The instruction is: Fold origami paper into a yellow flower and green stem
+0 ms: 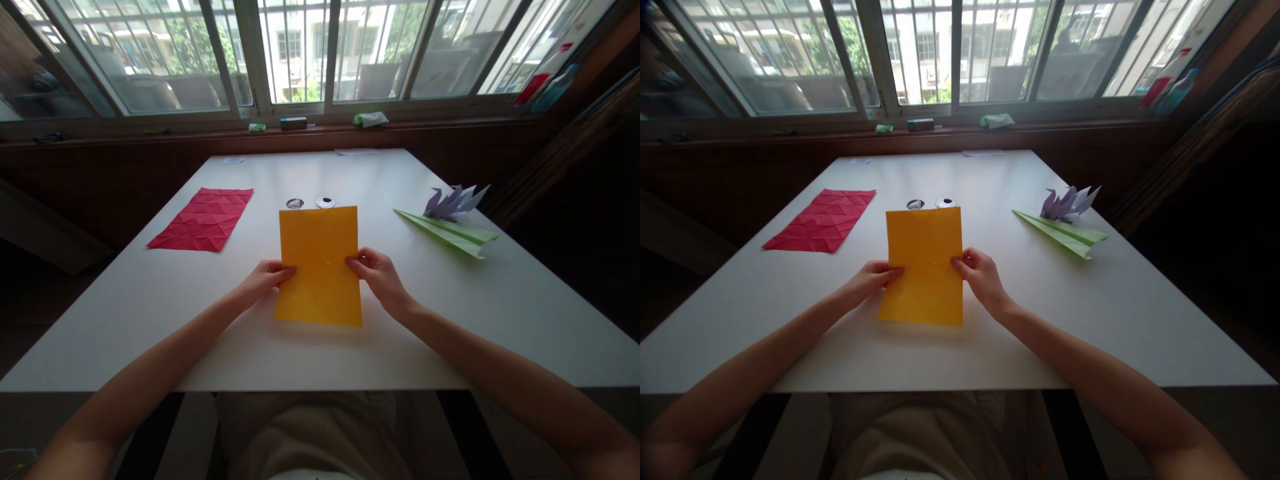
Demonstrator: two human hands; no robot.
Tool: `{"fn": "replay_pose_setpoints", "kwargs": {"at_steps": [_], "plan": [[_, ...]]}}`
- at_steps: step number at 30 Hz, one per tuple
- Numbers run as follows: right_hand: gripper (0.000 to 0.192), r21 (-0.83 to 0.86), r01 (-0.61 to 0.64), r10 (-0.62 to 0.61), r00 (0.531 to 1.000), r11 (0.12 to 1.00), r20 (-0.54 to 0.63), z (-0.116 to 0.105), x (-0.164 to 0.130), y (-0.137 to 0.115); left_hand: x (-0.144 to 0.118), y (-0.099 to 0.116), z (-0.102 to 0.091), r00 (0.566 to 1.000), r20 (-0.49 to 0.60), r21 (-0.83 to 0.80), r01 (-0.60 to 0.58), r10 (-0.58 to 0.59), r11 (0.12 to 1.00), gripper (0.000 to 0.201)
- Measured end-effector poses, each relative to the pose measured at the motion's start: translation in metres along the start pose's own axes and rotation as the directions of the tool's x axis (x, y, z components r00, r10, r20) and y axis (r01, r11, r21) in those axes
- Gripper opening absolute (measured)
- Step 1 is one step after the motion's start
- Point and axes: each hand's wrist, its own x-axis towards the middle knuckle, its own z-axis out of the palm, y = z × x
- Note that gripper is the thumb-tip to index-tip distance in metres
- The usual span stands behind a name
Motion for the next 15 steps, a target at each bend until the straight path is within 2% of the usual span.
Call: {"fn": "replay_pose_setpoints", "kwargs": {"at_steps": [8, 15], "plan": [[0.020, 0.026, -0.062, 0.059, 0.994, 0.998, 0.096, -0.0031, 0.0010, 0.0008, -0.0041, 0.0052, 0.0006, 0.999, 0.042, -0.077, -0.031, 0.035, 0.997, 0.039], [0.019, -0.008, -0.121, 0.120, 0.974, 0.993, 0.194, -0.0003, -0.0010, -0.0008, -0.0023, 0.0043, -0.0001, 0.998, -0.038, -0.075, -0.061, 0.058, 0.995, 0.037]]}}
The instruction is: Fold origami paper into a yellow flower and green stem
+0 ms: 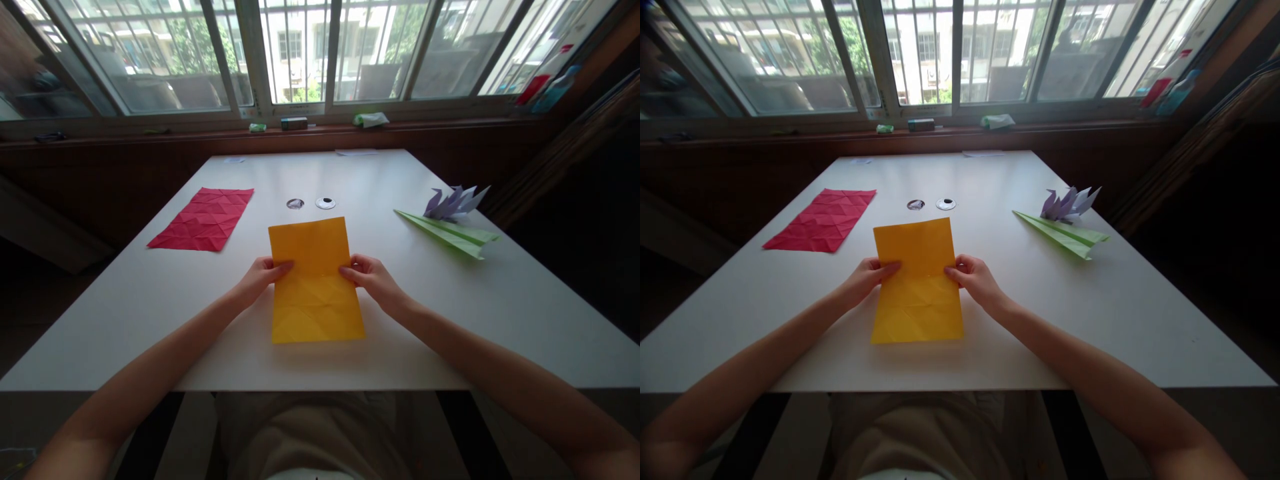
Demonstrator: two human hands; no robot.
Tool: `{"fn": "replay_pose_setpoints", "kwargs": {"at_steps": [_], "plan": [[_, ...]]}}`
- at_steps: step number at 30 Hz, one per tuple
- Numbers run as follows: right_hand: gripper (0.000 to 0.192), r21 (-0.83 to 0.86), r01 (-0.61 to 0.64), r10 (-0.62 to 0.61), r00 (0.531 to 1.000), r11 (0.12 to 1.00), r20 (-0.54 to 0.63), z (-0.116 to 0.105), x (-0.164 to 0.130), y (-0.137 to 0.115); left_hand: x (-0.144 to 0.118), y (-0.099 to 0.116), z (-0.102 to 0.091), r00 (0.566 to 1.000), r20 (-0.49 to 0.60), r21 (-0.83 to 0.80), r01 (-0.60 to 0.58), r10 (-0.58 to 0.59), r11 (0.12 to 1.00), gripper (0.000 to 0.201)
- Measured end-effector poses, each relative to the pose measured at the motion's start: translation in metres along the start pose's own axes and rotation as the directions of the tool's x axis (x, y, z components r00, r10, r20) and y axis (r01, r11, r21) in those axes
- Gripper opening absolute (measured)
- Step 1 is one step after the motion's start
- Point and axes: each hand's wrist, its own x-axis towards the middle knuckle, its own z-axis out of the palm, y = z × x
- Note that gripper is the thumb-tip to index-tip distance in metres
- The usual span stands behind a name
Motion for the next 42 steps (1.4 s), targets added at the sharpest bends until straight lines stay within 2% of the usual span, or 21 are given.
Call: {"fn": "replay_pose_setpoints", "kwargs": {"at_steps": [3, 6, 13, 18, 21, 23, 26, 28, 42], "plan": [[0.021, -0.004, -0.009, 0.009, 0.999, 1.000, 0.034, -0.0003, -0.0001, -0.0009, 0.0010, -0.0010, -0.0007, 1.000, -0.017, 0.025, 0.005, -0.004, 1.000, 0.037], [0.026, 0.012, 0.015, -0.015, 0.999, 1.000, 0.034, -0.0007, 0.0001, -0.0010, 0.0009, -0.0016, -0.0008, 1.000, 0.015, 0.048, 0.012, -0.013, 0.999, 0.036], [0.028, 0.061, 0.143, -0.138, 0.988, 0.988, -0.076, -0.0021, 0.0030, 0.0027, -0.0008, -0.0045, 0.0035, 0.994, 0.097, 0.146, 0.032, -0.046, 0.989, 0.034], [0.028, 0.049, 0.155, -0.153, 0.987, 0.987, -0.051, -0.0024, 0.0031, 0.0023, -0.0025, -0.0019, 0.0054, 0.993, 0.117, 0.126, 0.020, -0.034, 0.992, 0.033], [0.027, 0.037, 0.150, -0.149, 0.989, 0.988, -0.021, -0.0019, 0.0016, 0.0015, -0.0032, 0.0013, 0.0064, 0.997, 0.064, 0.078, -0.042, 0.037, 0.996, 0.033], [0.027, 0.032, 0.151, -0.151, 0.989, 0.988, 0.000, -0.0013, 0.0007, 0.0022, -0.0031, 0.0029, 0.0063, 0.993, -0.023, 0.061, -0.118, 0.119, 0.991, 0.033], [0.026, 0.031, 0.161, -0.161, 0.987, 0.987, 0.020, -0.0003, 0.0004, 0.0045, -0.0026, 0.0035, 0.0049, 0.954, -0.167, 0.086, -0.237, 0.249, 0.968, 0.032], [0.025, 0.036, 0.166, -0.167, 0.986, 0.985, 0.027, 0.0001, 0.0006, 0.0058, -0.0025, 0.0032, 0.0040, 0.927, -0.219, 0.109, -0.287, 0.305, 0.952, 0.030], [0.022, 0.049, 0.175, -0.177, 0.984, 0.983, 0.029, 0.0005, -0.0008, 0.0047, -0.0052, 0.0044, 0.0075, 0.900, -0.257, 0.091, -0.339, 0.351, 0.936, 0.029]]}}
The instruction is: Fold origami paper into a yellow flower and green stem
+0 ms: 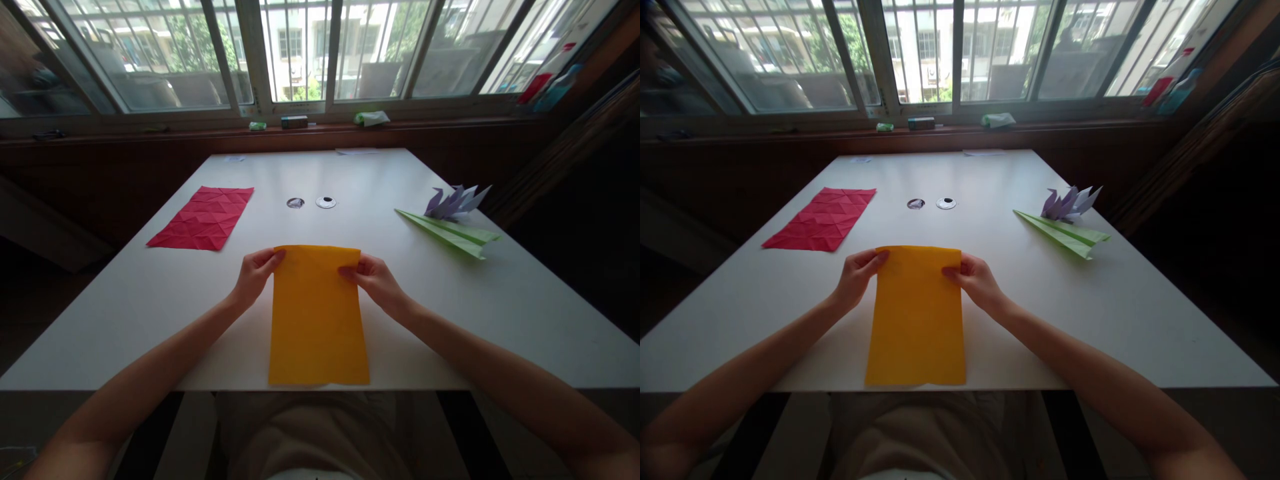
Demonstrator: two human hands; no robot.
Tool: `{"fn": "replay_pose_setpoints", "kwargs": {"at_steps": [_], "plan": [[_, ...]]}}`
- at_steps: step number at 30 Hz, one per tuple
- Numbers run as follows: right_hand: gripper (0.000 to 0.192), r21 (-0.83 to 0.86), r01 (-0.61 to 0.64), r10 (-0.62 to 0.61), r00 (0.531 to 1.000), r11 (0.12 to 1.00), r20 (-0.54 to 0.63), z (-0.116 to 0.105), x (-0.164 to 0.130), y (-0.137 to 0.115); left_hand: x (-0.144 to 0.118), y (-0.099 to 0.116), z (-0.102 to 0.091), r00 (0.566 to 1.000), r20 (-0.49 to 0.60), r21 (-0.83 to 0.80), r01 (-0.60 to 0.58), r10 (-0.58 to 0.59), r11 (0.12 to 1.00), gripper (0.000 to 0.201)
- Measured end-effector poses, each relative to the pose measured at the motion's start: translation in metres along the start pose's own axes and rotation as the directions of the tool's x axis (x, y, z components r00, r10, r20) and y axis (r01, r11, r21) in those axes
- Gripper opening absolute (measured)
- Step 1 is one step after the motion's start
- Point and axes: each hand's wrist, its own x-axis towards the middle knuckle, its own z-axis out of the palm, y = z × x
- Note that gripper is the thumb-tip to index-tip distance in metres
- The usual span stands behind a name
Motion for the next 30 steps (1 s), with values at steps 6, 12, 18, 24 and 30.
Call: {"fn": "replay_pose_setpoints", "kwargs": {"at_steps": [6, 12, 18, 24, 30], "plan": [[0.025, -0.020, 0.006, -0.006, 1.000, 1.000, -0.005, 0.0005, -0.0003, -0.0001, 0.0011, -0.0032, -0.0018, 1.000, -0.013, 0.054, -0.023, 0.024, 0.998, 0.030], [0.027, -0.052, -0.023, 0.021, 0.999, 0.998, -0.027, 0.0004, -0.0006, -0.0025, 0.0014, -0.0030, -0.0015, 0.999, 0.001, 0.110, -0.037, 0.037, 0.993, 0.030], [0.029, -0.067, -0.021, 0.013, 0.993, 0.998, -0.114, 0.0002, 0.0014, -0.0008, 0.0005, -0.0014, 0.0009, 1.000, 0.018, 0.104, -0.023, 0.021, 0.994, 0.031], [0.024, -0.039, -0.014, 0.007, 0.988, 0.999, -0.152, 0.0015, 0.0017, -0.0024, 0.0015, -0.0033, 0.0006, 0.999, 0.019, 0.135, -0.030, 0.028, 0.990, 0.032], [0.033, -0.085, -0.014, -0.002, 0.983, 0.996, -0.181, -0.0004, 0.0017, -0.0031, 0.0017, -0.0029, 0.0007, 0.999, 0.033, 0.135, -0.028, 0.024, 0.990, 0.033]]}}
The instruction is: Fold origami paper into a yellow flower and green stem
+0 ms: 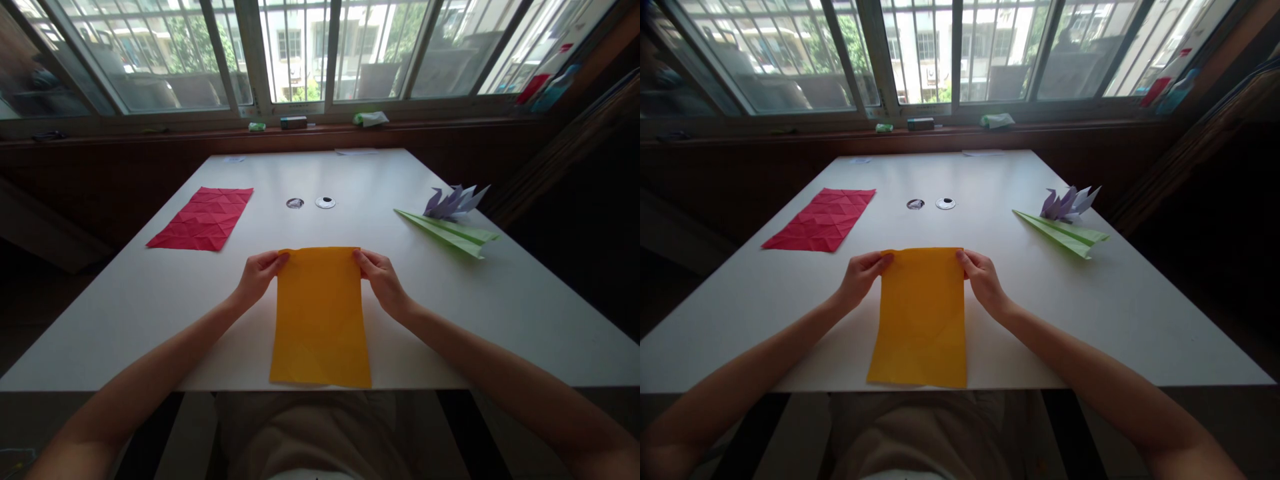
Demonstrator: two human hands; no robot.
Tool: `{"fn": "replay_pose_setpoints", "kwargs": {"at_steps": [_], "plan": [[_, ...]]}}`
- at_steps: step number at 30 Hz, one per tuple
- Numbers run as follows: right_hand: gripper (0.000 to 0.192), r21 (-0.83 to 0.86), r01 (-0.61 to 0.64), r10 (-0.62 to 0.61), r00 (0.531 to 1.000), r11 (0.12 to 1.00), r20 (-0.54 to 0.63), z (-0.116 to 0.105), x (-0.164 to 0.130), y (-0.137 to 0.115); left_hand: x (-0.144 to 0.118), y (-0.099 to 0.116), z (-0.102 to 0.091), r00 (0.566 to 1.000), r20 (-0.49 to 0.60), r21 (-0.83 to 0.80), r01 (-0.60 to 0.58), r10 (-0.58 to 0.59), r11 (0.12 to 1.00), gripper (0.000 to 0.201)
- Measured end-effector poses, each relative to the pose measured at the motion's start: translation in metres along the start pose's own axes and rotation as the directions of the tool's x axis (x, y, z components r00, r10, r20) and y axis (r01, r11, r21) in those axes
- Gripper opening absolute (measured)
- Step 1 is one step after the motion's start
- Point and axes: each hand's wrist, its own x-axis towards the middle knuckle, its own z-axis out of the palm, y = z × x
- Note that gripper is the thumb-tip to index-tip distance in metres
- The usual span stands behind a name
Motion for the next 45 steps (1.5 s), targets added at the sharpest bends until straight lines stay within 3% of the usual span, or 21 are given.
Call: {"fn": "replay_pose_setpoints", "kwargs": {"at_steps": [9, 16, 19, 22, 24, 27, 31, 34, 37, 40, 43, 45], "plan": [[0.025, -0.022, 0.028, -0.029, 0.998, 0.999, -0.059, -0.002, 0.003, 0.004, 0.000, -0.002, -0.001, 0.999, 0.044, 0.029, 0.023, -0.025, 0.999, 0.032], [0.023, -0.133, 0.051, -0.054, 0.998, 0.990, -0.014, -0.002, 0.002, 0.004, 0.002, -0.004, -0.003, 0.981, 0.178, 0.070, 0.067, -0.078, 0.995, 0.031], [0.023, -0.229, 0.099, -0.086, 0.994, 0.968, 0.064, 0.001, -0.001, 0.004, 0.001, -0.005, -0.002, 0.950, 0.303, 0.111, 0.045, -0.077, 0.993, 0.029], [0.024, -0.293, 0.140, -0.101, 0.984, 0.946, 0.145, 0.003, -0.003, 0.004, -0.003, -0.003, 0.001, 0.881, 0.458, 0.175, 0.040, -0.117, 0.984, 0.028], [0.024, -0.304, 0.145, -0.096, 0.981, 0.942, 0.169, 0.003, -0.004, 0.005, -0.005, -0.002, 0.003, 0.849, 0.508, 0.201, 0.051, -0.148, 0.978, 0.028], [0.024, -0.247, 0.083, -0.031, 0.978, 0.965, 0.206, 0.001, -0.001, 0.007, -0.006, -0.002, 0.004, 0.863, 0.476, 0.183, 0.089, -0.168, 0.979, 0.028], [0.039, -0.120, -0.113, 0.146, 0.938, 0.986, 0.316, -0.005, 0.004, 0.009, 0.000, -0.009, -0.001, 0.940, 0.303, 0.155, 0.117, -0.159, 0.981, 0.029], [0.041, -0.185, -0.146, 0.201, 0.922, 0.972, 0.330, -0.012, 0.008, 0.008, 0.007, -0.013, -0.007, 0.984, 0.130, 0.134, 0.101, -0.119, 0.986, 0.031], [0.037, -0.355, -0.091, 0.195, 0.942, 0.931, 0.271, -0.018, 0.013, 0.007, 0.011, -0.014, -0.012, 0.996, -0.005, 0.115, 0.092, -0.092, 0.989, 0.031], [0.031, -0.611, 0.029, 0.081, 0.985, 0.791, 0.152, -0.023, 0.017, 0.006, 0.012, -0.012, -0.015, 0.995, -0.026, 0.117, 0.097, -0.095, 0.988, 0.029], [0.027, -0.801, 0.096, -0.073, 0.995, 0.591, 0.065, -0.025, 0.019, 0.007, 0.011, -0.011, -0.015, 0.988, 0.070, 0.197, 0.119, -0.135, 0.973, 0.024], [0.027, -0.853, 0.119, -0.140, 0.989, 0.509, 0.054, -0.026, 0.020, 0.010, 0.009, -0.012, -0.014, 0.983, 0.131, 0.316, 0.082, -0.129, 0.945, 0.019]]}}
